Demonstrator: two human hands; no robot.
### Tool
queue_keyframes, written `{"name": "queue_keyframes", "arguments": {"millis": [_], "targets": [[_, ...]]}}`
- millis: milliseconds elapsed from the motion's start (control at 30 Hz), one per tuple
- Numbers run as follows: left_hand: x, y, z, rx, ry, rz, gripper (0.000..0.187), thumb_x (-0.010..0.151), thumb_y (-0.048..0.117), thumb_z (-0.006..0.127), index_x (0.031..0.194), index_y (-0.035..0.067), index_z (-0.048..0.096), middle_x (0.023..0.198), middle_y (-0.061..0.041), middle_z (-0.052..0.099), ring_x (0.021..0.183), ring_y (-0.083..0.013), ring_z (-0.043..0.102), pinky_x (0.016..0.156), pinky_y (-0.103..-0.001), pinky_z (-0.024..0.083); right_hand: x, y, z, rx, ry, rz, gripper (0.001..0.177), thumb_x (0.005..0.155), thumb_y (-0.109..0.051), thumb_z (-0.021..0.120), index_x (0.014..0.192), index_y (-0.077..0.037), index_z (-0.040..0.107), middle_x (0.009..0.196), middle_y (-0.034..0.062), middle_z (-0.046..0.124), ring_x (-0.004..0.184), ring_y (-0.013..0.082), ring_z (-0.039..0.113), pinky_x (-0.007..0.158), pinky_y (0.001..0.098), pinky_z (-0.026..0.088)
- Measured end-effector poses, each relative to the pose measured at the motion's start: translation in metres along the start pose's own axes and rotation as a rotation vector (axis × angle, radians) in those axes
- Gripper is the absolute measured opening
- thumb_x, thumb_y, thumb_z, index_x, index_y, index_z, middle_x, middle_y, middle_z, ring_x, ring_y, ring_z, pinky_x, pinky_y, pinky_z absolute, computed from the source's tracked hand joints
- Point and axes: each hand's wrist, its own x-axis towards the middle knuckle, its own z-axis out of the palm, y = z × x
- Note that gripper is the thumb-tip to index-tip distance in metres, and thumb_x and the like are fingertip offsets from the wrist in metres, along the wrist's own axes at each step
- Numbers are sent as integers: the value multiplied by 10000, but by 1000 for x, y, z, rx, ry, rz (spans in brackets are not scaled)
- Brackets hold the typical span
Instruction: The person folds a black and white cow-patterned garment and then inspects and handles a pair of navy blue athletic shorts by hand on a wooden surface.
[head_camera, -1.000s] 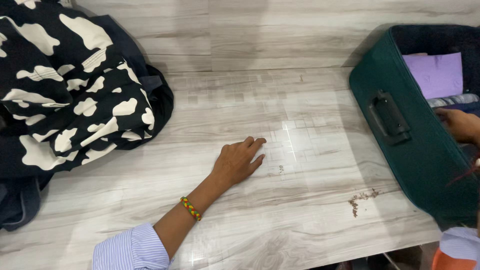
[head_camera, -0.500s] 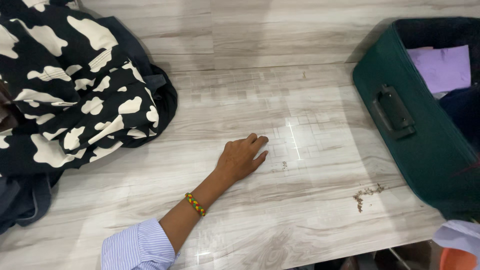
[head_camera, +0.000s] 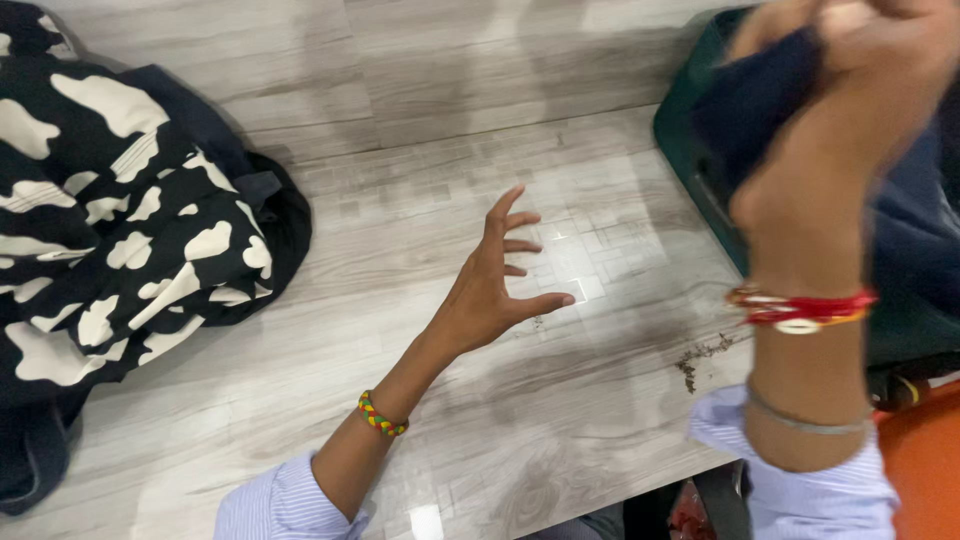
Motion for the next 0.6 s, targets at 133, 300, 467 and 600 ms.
{"name": "queue_keyframes", "arguments": {"millis": [133, 300, 467, 600], "targets": [[19, 0, 15, -157, 59, 56, 1062, 733, 328, 889, 1553, 74, 265, 1438, -179, 521, 1261, -269, 583, 924, -392, 571, -70, -66, 108, 382, -316, 65, 93, 1044, -119, 507, 981, -62, 470, 897, 92, 609, 797, 117, 567, 754, 251, 529], [9, -21, -5, -118, 216, 215, 544, 1041, 195, 650, 1505, 20, 426, 1450, -147, 526, 1360, -241, 521, 1131, -357, 450, -107, -125, 140, 702, -656, 357, 60, 1060, -58, 513, 1061, -48, 454, 910, 65, 605, 830, 133, 623, 812, 280, 585], [22, -27, -50, -336, 401, 327, 273, 1082, 127, 531, 1338, 46, 580, 1325, -59, 596, 1253, -145, 577, 1133, -293, 457, -98, -144, 112, 304, -784, 18, 127, 1030, -58, 658, 1120, -6, 587, 1038, 78, 682, 964, 185, 714, 903, 286, 590], [15, -24, -105, 35, 457, 207, 352, 1013, -2, 543, 1364, 16, 559, 1401, -121, 611, 1277, -206, 596, 1127, -347, 472, -88, -133, 84, 95, -715, 56, 145, 990, -87, 676, 1107, -14, 631, 1100, 84, 707, 1019, 211, 725, 951, 314, 610]]}}
